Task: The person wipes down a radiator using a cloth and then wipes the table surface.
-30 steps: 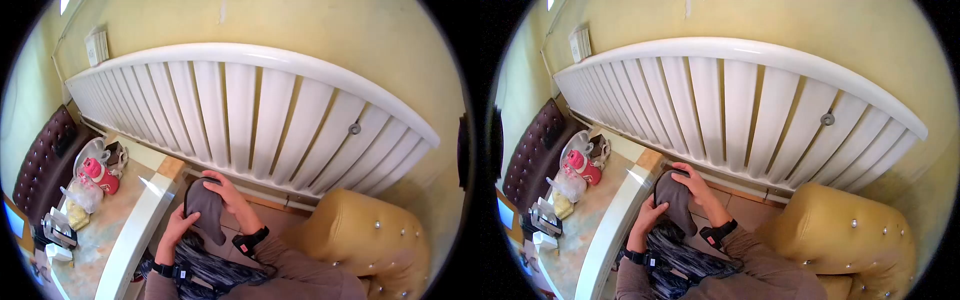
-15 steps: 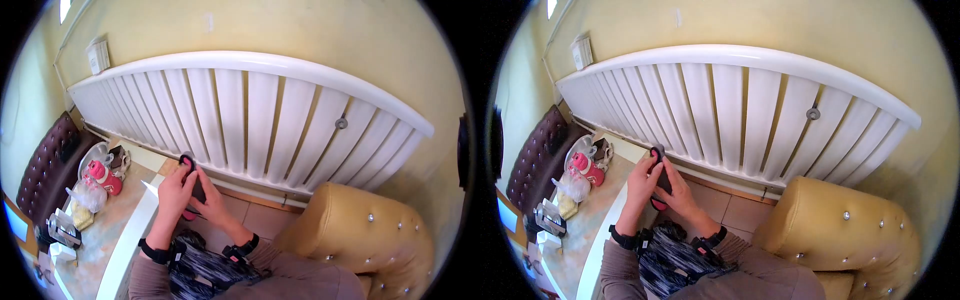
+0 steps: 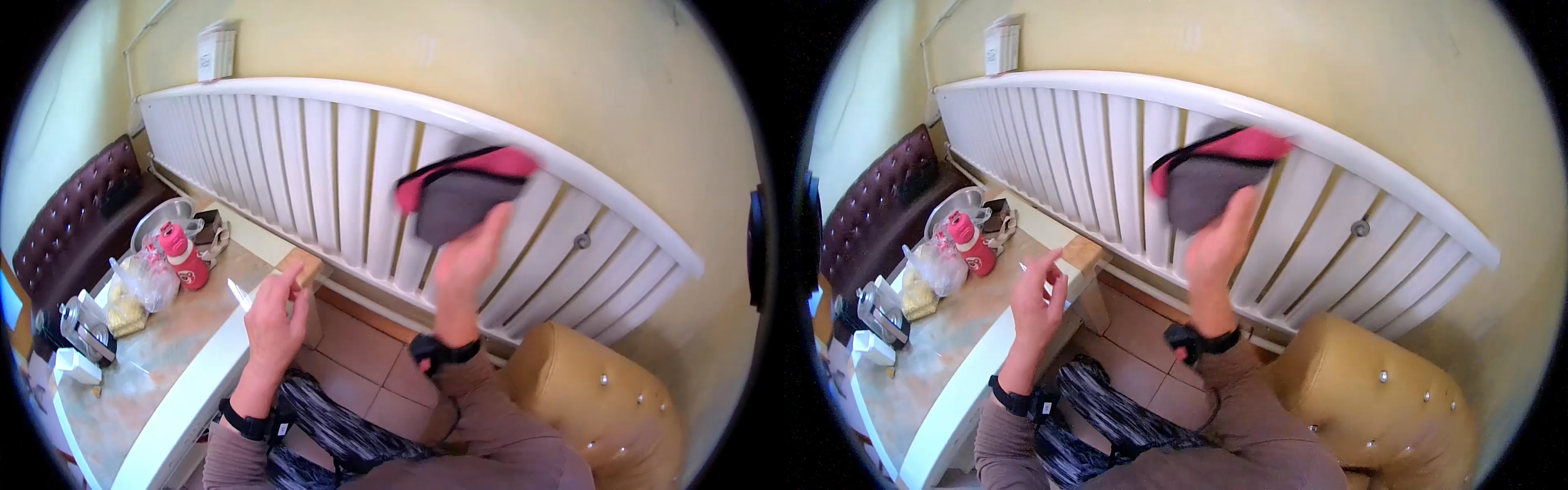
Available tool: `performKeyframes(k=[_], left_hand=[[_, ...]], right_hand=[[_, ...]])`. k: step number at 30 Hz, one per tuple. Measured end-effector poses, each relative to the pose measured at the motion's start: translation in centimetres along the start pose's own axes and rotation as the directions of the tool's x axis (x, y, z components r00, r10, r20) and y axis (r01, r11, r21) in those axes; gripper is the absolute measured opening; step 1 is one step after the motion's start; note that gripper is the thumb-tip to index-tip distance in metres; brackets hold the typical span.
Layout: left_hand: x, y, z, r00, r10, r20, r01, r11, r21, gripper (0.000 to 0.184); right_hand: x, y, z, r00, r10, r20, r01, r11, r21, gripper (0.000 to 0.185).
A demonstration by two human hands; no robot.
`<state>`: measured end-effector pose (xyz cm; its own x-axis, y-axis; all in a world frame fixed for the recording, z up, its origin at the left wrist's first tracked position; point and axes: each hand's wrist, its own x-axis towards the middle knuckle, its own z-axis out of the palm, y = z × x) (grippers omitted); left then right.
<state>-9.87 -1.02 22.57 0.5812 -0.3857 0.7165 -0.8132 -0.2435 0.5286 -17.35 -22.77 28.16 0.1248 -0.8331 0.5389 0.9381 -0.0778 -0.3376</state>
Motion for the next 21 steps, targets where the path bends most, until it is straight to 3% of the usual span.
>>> performKeyframes(k=[1, 2, 3, 4, 6, 7, 11, 13, 14, 21], left_hand=[[-1.0, -1.4, -0.3, 0.999, -0.017, 0.035, 0.015, 0.999, 0.032, 0.035], [-2.4, -2.7, -0.2, 0.997, -0.036, 0.073, 0.033, 0.998, 0.048, 0.035], [-3.7, -3.7, -0.2, 0.997, -0.044, 0.058, 0.042, 0.998, 0.047, 0.035], [-4.9, -4.6, -0.2, 0.99, -0.064, 0.127, 0.058, 0.997, 0.05, 0.035], [-7.3, -6.0, 0.0, 0.977, -0.096, 0.192, 0.087, 0.995, 0.053, 0.035], [-8.3, -6.7, 0.3, 0.969, -0.082, 0.231, 0.075, 0.996, 0.042, 0.034], [-10.6, -8.5, 1.0, 0.933, -0.088, 0.349, 0.089, 0.996, 0.012, 0.032], [-11.2, -9.4, 1.6, 0.945, -0.063, 0.322, 0.06, 0.998, 0.018, 0.03], [-11.6, -10.1, 2.0, 0.931, -0.046, 0.361, 0.053, 0.999, -0.009, 0.031], [-12.2, -14.0, 4.0, 0.9, -0.047, 0.432, 0.087, 0.993, -0.074, 0.031]], right_hand=[[1.8, -1.0, 1.5, 0.979, -0.191, 0.074, 0.204, 0.937, -0.284, 0.041], [3.5, -2.0, 3.1, 0.916, -0.374, 0.144, 0.391, 0.756, -0.525, 0.04], [6.3, -1.9, 3.4, 0.747, -0.494, 0.445, 0.663, 0.496, -0.561, 0.038], [8.3, -2.2, 4.6, 0.575, -0.502, 0.646, 0.802, 0.187, -0.568, 0.039], [12.7, 0.7, 3.2, 0.633, -0.11, 0.766, 0.74, -0.204, -0.641, 0.035], [14.7, 2.2, 2.7, 0.613, 0.12, 0.781, 0.73, -0.463, -0.503, 0.035], [14.8, 3.3, 5.2, 0.477, 0.246, 0.844, 0.792, -0.536, -0.292, 0.037], [15.9, 4.5, 6.2, 0.35, 0.369, 0.861, 0.906, -0.368, -0.21, 0.047], [15.5, 5.1, 7.2, 0.293, 0.431, 0.853, 0.919, -0.373, -0.128, 0.052], [14.5, 16.3, 12.1, 0.188, 0.461, 0.868, 0.927, -0.375, -0.001, 0.056]])
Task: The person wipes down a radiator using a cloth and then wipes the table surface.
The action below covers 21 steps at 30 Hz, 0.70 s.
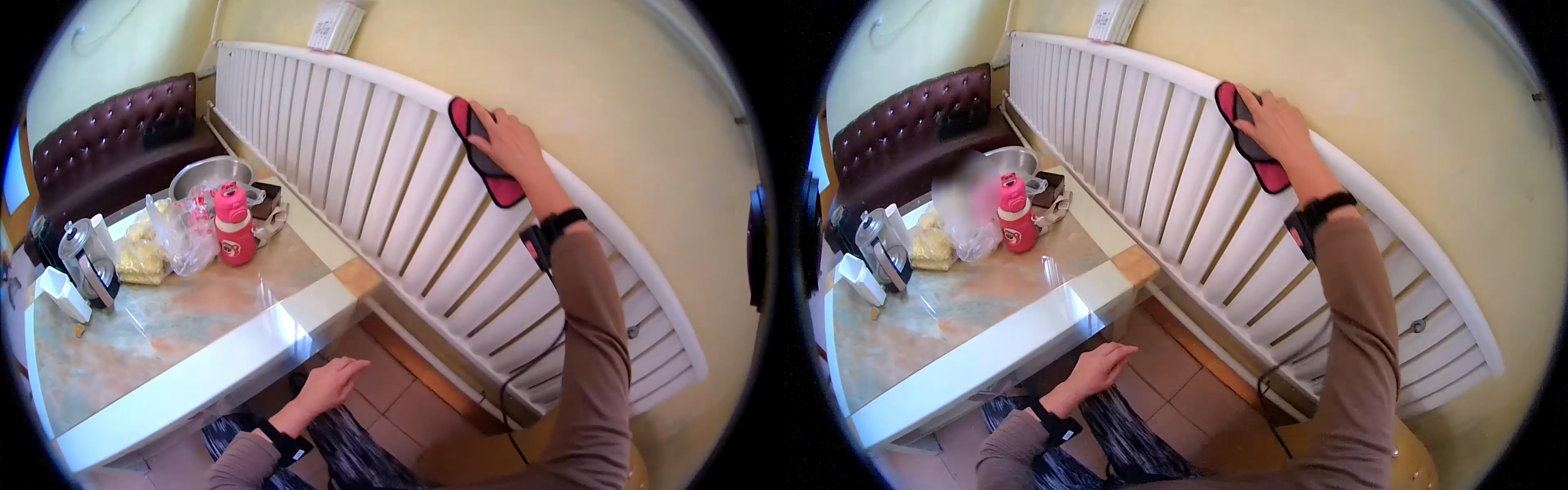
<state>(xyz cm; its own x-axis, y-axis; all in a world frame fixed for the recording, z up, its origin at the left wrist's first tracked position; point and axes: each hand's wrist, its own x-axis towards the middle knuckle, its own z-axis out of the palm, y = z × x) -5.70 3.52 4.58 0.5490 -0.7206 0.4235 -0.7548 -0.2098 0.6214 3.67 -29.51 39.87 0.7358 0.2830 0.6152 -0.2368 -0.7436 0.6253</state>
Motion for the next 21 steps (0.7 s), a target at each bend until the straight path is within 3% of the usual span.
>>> performKeyframes(k=[7, 10, 12, 14, 16, 18, 19, 20, 21], left_hand=[[-2.8, -5.7, 1.0, 0.99, -0.139, -0.03, 0.139, 0.99, -0.009, 0.034], [-2.2, -5.9, 1.1, 0.99, -0.14, 0.019, 0.14, 0.99, 0.017, 0.034], [-1.7, -6.1, 1.2, 0.994, -0.102, 0.045, 0.101, 0.995, 0.015, 0.033], [-1.9, -6.4, 1.0, 0.995, -0.089, 0.053, 0.088, 0.996, 0.017, 0.032], [-1.5, -6.9, 1.1, 0.981, -0.118, 0.152, 0.107, 0.991, 0.079, 0.033], [-1.1, -7.0, 1.2, 0.988, -0.093, 0.127, 0.082, 0.993, 0.083, 0.029], [-0.9, -7.0, 1.6, 0.994, -0.07, 0.09, 0.062, 0.994, 0.09, 0.026], [-1.0, -7.1, 2.1, 0.994, -0.064, 0.09, 0.056, 0.995, 0.088, 0.026], [-1.2, -7.2, 2.6, 0.995, -0.034, 0.099, 0.029, 0.998, 0.054, 0.025]], right_hand=[[11.1, -6.2, 7.2, 0.992, 0.093, -0.088, -0.089, 0.995, 0.044, 0.056], [14.4, -8.9, 9.3, 0.966, 0.222, -0.134, -0.226, 0.974, -0.013, 0.052], [15.4, -11.0, 8.2, 0.962, 0.258, -0.09, -0.266, 0.959, -0.097, 0.047], [16.1, -12.8, 4.7, 0.878, 0.416, 0.238, -0.463, 0.865, 0.194, 0.051], [16.1, -12.8, 5.0, 0.889, 0.408, 0.208, -0.447, 0.871, 0.204, 0.047], [15.2, -11.7, 6.1, 0.894, 0.411, 0.177, -0.443, 0.871, 0.214, 0.042], [14.4, -10.1, 8.3, 0.97, 0.239, -0.031, -0.236, 0.968, 0.079, 0.044], [13.5, -8.7, 9.1, 0.979, 0.02, -0.204, -0.04, 0.994, -0.098, 0.045], [11.9, -7.9, 7.8, 0.975, 0.001, -0.223, -0.011, 0.999, -0.045, 0.047]])
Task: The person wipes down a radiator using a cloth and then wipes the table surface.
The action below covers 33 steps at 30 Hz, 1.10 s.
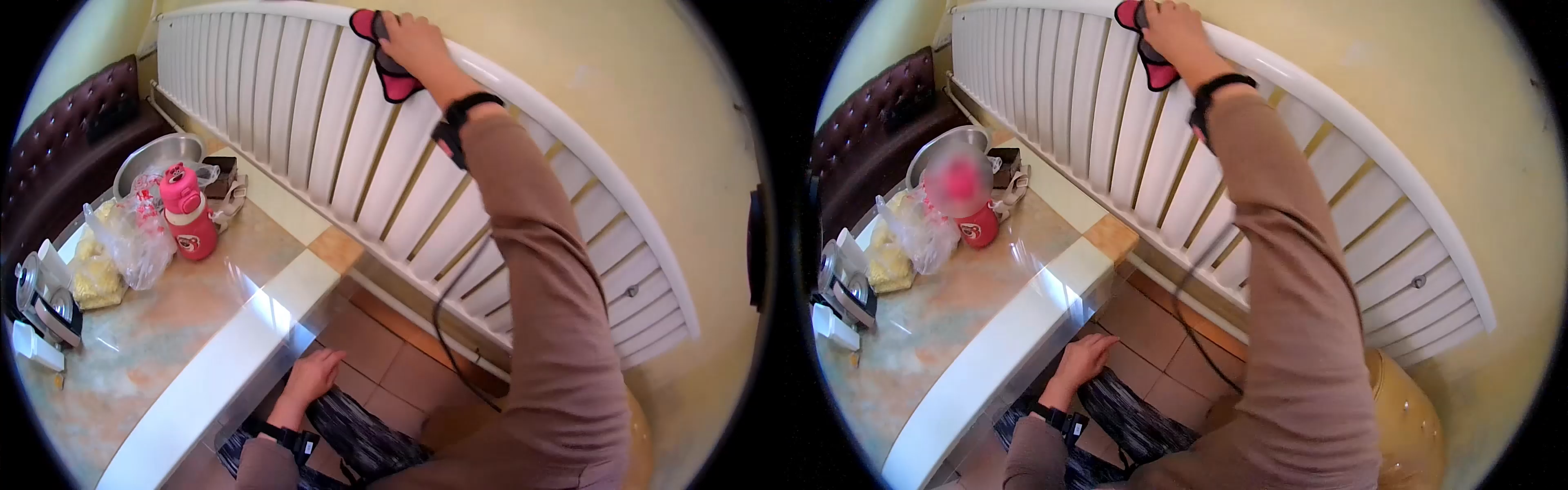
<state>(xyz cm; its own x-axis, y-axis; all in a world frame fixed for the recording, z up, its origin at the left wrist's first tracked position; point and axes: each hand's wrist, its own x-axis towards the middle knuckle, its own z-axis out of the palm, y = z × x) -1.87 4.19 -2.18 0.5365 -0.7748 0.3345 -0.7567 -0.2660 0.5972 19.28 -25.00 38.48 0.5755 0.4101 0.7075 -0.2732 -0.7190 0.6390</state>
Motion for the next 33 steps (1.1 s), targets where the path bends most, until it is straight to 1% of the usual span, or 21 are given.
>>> performKeyframes(k=[2, 4, 5, 7, 8, 10, 13, 14, 16, 17, 19, 20, 21, 22, 23, 26, 27, 29, 30, 31, 33], left_hand=[[0.2, -0.3, 0.7, 0.999, 0.043, -0.003, -0.043, 0.999, -0.032, 0.024], [0.0, -0.8, 0.8, 0.997, 0.035, 0.063, -0.035, 0.999, 0.002, 0.026], [-0.1, -0.9, 0.6, 0.998, 0.04, 0.051, -0.04, 0.999, 0.001, 0.026], [-0.4, -1.1, 0.4, 0.999, 0.043, 0.019, -0.043, 0.999, 0.022, 0.026], [-0.5, -0.9, 0.2, 0.999, 0.045, 0.01, -0.045, 0.999, 0.022, 0.026], [-0.5, -0.6, -0.1, 0.997, -0.004, 0.071, -0.002, 0.997, 0.078, 0.026], [-0.6, -1.3, 0.5, 0.998, 0.025, 0.056, -0.027, 0.999, 0.037, 0.026], [-0.5, -1.5, 0.6, 0.997, 0.051, 0.066, -0.054, 0.998, 0.035, 0.026], [-0.5, -1.8, 0.7, 0.996, -0.004, 0.085, 0.0, 0.999, 0.052, 0.027], [-0.5, -1.9, 0.7, 0.995, 0.019, 0.099, -0.024, 0.998, 0.053, 0.027], [-0.3, -1.9, 0.8, 0.992, -0.024, 0.126, 0.019, 0.999, 0.044, 0.026], [0.1, -1.7, 0.9, 0.987, 0.022, 0.16, -0.029, 0.999, 0.043, 0.026], [0.0, -1.7, 1.0, 0.993, 0.011, 0.115, -0.014, 1.0, 0.027, 0.025], [-0.1, -1.9, 1.3, 0.998, -0.014, 0.067, 0.013, 1.0, 0.01, 0.024], [-0.2, -2.1, 1.6, 0.996, 0.006, 0.09, -0.007, 1.0, 0.013, 0.024], [-0.8, -3.4, 2.0, 0.996, -0.043, 0.082, 0.039, 0.998, 0.043, 0.023], [-0.9, -3.4, 1.9, 0.994, -0.032, 0.104, 0.027, 0.998, 0.048, 0.023], [-1.2, -3.0, 1.4, 0.99, -0.097, 0.106, 0.096, 0.995, 0.014, 0.023], [-1.4, -3.1, 1.4, 0.988, -0.091, 0.123, 0.09, 0.996, 0.017, 0.023], [-1.4, -3.3, 1.4, 0.989, -0.077, 0.124, 0.069, 0.995, 0.07, 0.024], [-2.0, -3.4, 0.9, 0.987, -0.073, 0.144, 0.055, 0.991, 0.124, 0.024]], right_hand=[[-3.0, 3.0, -1.9, 0.998, -0.016, 0.059, 0.014, 0.999, 0.034, 0.047], [-6.6, 5.7, -5.7, 0.99, 0.02, 0.136, -0.03, 0.997, 0.074, 0.048], [-8.9, 7.1, -7.7, 0.989, 0.001, 0.148, -0.01, 0.998, 0.061, 0.051], [-13.1, 9.9, -12.3, 0.982, 0.041, 0.184, -0.053, 0.997, 0.061, 0.054], [-15.6, 11.5, -14.1, 0.997, -0.038, 0.064, 0.033, 0.997, 0.074, 0.058], [-19.9, 14.1, -18.3, 0.992, 0.025, 0.126, -0.026, 1.0, 0.003, 0.059], [-26.4, 17.8, -25.0, 0.971, 0.123, 0.203, -0.111, 0.991, -0.069, 0.062], [-28.7, 19.2, -27.2, 0.955, 0.174, 0.238, -0.155, 0.983, -0.097, 0.062], [-33.9, 22.4, -31.1, 0.915, 0.291, 0.278, -0.236, 0.948, -0.215, 0.063], [-36.4, 24.0, -33.3, 0.885, 0.332, 0.327, -0.278, 0.939, -0.2, 0.062], [-40.8, 26.6, -37.5, 0.856, 0.414, 0.309, -0.33, 0.898, -0.291, 0.06], [-42.6, 27.6, -39.5, 0.83, 0.464, 0.309, -0.367, 0.872, -0.323, 0.051], [-44.4, 28.7, -41.3, 0.805, 0.503, 0.314, -0.387, 0.847, -0.364, 0.051], [-46.5, 30.4, -42.5, 0.76, 0.575, 0.304, -0.462, 0.806, -0.37, 0.046], [-48.2, 32.0, -43.5, 0.716, 0.635, 0.29, -0.53, 0.765, -0.367, 0.042], [-53.5, 36.6, -45.8, 0.564, 0.793, 0.23, -0.64, 0.596, -0.486, 0.04], [-55.4, 37.6, -46.5, 0.545, 0.806, 0.232, -0.644, 0.579, -0.499, 0.04], [-59.2, 39.9, -47.2, 0.569, 0.82, 0.064, -0.619, 0.479, -0.622, 0.042], [-63.4, 43.3, -47.4, 0.529, 0.848, -0.008, -0.675, 0.415, -0.61, 0.045], [-63.2, 43.8, -47.4, 0.522, 0.853, -0.007, -0.674, 0.408, -0.616, 0.045], [-61.0, 43.0, -47.2, 0.225, 0.974, -0.038, -0.7, 0.134, -0.702, 0.049]])
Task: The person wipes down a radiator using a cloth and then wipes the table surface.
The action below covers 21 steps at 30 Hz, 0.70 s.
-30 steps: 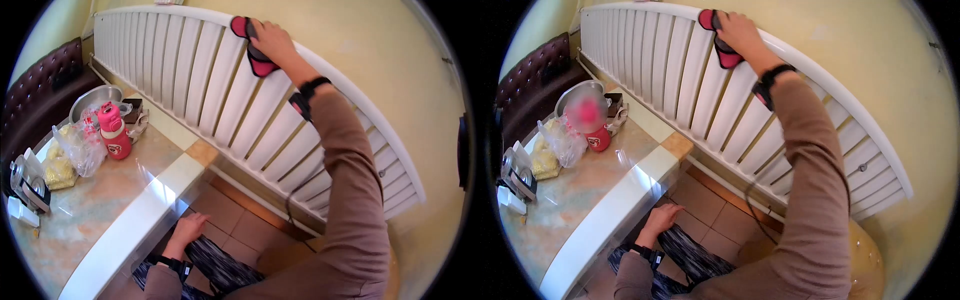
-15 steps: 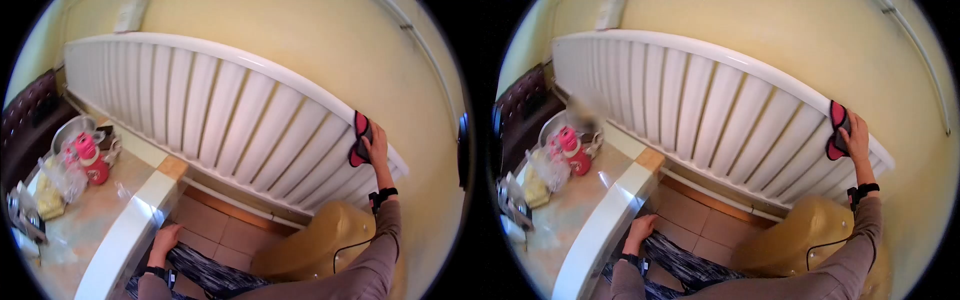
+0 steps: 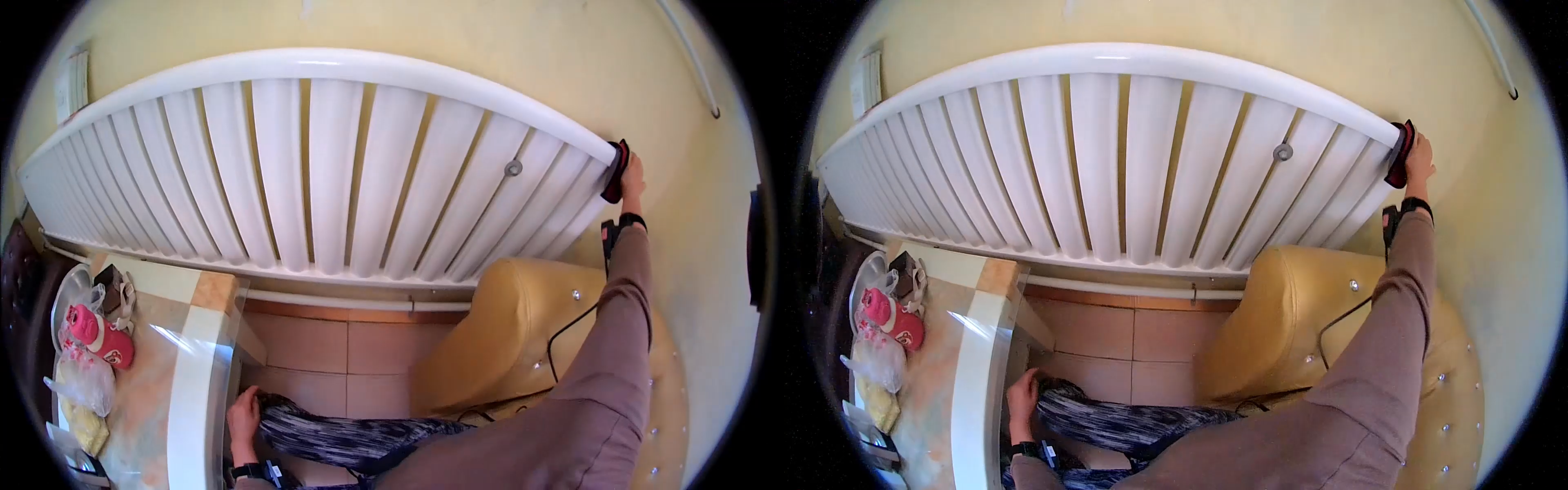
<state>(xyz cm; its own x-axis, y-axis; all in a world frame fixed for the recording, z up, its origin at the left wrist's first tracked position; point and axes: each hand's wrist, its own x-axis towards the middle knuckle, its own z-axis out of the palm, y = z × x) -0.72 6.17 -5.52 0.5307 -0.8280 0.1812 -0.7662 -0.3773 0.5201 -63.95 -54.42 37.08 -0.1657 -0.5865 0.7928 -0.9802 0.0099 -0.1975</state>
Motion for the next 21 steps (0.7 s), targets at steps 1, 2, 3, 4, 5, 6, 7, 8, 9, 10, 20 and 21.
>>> performKeyframes(k=[1, 2, 3, 4, 5, 6, 7, 8, 9, 10, 20, 21], left_hand=[[0.1, 0.5, -0.3, 1.0, 0.031, -0.007, -0.031, 0.999, 0.009, 0.024], [0.3, 0.8, -0.6, 0.998, 0.054, -0.023, -0.054, 0.998, 0.018, 0.023], [0.5, 0.8, -0.6, 0.999, 0.038, -0.035, -0.037, 0.999, 0.012, 0.023], [0.6, 0.8, -0.7, 0.998, 0.054, -0.008, -0.054, 0.998, 0.031, 0.022], [0.7, 0.7, -0.7, 0.998, 0.066, 0.016, -0.066, 0.997, 0.048, 0.022], [0.8, 0.6, -0.4, 1.0, 0.026, -0.012, -0.026, 0.999, 0.041, 0.022], [0.8, 0.3, 0.1, 0.998, 0.061, 0.014, -0.061, 0.997, 0.044, 0.022], [0.8, -0.1, 0.2, 0.995, 0.089, 0.034, -0.091, 0.994, 0.052, 0.022], [0.8, -0.1, 0.1, 0.996, 0.081, 0.038, -0.085, 0.992, 0.097, 0.019], [0.8, 0.2, 0.1, 1.0, 0.023, -0.005, -0.022, 0.996, 0.092, 0.019], [0.5, -0.1, -0.5, 0.987, -0.011, 0.158, -0.002, 0.997, 0.08, 0.014], [0.5, 0.0, -0.3, 0.984, -0.032, 0.173, 0.016, 0.996, 0.088, 0.015]], right_hand=[[0.0, -1.1, -0.2, 0.988, 0.144, -0.061, -0.141, 0.989, 0.049, 0.05], [-0.4, -1.8, -0.9, 0.99, 0.133, -0.057, -0.13, 0.99, 0.046, 0.05], [-0.1, -2.4, -1.0, 0.979, 0.202, -0.034, -0.197, 0.974, 0.113, 0.05], [0.0, -3.7, -1.2, 0.965, 0.262, -0.004, -0.257, 0.95, 0.179, 0.049], [-0.6, -4.8, -1.3, 0.957, 0.268, -0.108, -0.252, 0.958, 0.139, 0.052], [-2.1, -6.6, -2.0, 0.975, 0.181, -0.128, -0.166, 0.979, 0.115, 0.045], [-3.5, -7.0, -1.2, 0.901, -0.231, -0.367, 0.302, 0.941, 0.15, 0.037], [-4.4, -9.4, -1.6, 0.873, -0.327, -0.363, 0.413, 0.89, 0.192, 0.034], [-6.0, -12.7, -2.4, 0.871, -0.339, -0.356, 0.443, 0.855, 0.269, 0.035], [-7.6, -16.3, -3.6, 0.867, -0.355, -0.35, 0.47, 0.815, 0.339, 0.037], [-18.6, -46.2, -13.8, 0.388, -0.851, -0.354, 0.913, 0.301, 0.276, 0.05], [-19.4, -48.8, -14.0, 0.327, -0.857, -0.399, 0.941, 0.257, 0.221, 0.052]])
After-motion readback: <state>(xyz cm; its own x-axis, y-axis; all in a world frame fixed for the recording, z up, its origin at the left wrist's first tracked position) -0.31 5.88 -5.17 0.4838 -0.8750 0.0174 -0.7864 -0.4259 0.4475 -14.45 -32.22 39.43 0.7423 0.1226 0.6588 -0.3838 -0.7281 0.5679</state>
